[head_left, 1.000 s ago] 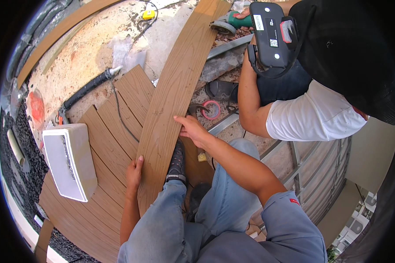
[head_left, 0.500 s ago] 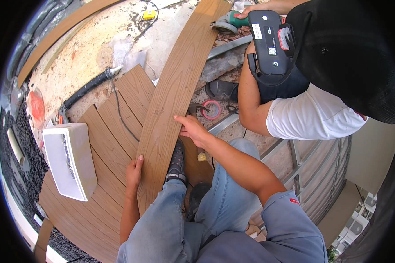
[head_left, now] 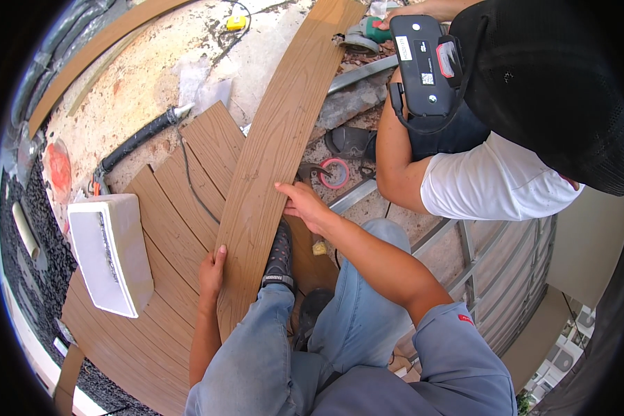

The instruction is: The person holds a long deck board steady while a second person uses an angle grinder to cut out a section; they then lift and carry the board across the metal framing.

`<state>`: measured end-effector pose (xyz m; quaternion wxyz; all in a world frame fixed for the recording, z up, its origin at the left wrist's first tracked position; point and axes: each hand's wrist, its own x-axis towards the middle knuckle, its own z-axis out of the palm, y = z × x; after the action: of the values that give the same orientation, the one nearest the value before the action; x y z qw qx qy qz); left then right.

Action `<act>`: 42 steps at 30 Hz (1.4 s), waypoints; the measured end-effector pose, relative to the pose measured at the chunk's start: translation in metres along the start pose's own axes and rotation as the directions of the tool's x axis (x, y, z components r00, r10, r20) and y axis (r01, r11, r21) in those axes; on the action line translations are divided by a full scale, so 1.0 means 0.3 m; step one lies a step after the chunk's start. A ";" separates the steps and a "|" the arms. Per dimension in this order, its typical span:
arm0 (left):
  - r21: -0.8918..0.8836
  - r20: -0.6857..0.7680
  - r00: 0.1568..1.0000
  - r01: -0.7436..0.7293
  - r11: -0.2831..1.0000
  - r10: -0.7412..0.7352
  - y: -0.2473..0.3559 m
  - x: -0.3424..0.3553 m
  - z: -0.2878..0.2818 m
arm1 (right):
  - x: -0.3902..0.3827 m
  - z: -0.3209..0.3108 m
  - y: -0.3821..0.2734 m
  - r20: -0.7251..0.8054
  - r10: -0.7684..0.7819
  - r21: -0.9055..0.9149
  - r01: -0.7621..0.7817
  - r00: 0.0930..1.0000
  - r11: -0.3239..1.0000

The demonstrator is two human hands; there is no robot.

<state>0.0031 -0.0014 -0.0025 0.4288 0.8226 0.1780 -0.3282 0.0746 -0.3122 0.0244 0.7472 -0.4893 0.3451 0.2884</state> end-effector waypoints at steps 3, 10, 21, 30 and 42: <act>-0.001 -0.003 1.000 0.001 1.000 -0.001 0.009 -0.004 -0.001 | 0.001 -0.001 0.000 0.002 0.001 -0.003 -0.001 1.000 1.000; 0.003 -0.022 1.000 0.000 1.000 0.000 -0.007 -0.004 0.000 | 0.002 -0.002 0.001 0.012 0.002 0.000 -0.002 1.000 1.000; 0.013 -0.005 1.000 0.007 1.000 -0.007 0.021 -0.016 0.004 | -0.004 -0.007 -0.002 0.005 0.003 -0.004 -0.003 1.000 1.000; 0.020 -0.036 0.999 0.001 1.000 0.000 0.025 -0.019 0.007 | 0.003 -0.020 -0.001 0.049 0.016 0.006 -0.016 0.999 1.000; -0.006 -0.014 0.997 0.072 0.997 -0.072 0.074 -0.041 0.002 | 0.024 -0.046 0.025 0.075 0.009 0.014 -0.010 0.997 1.000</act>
<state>0.0068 -0.0147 0.0189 0.4178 0.8167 0.2116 -0.3371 0.0699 -0.3217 0.0109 0.7617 -0.4711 0.3212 0.3077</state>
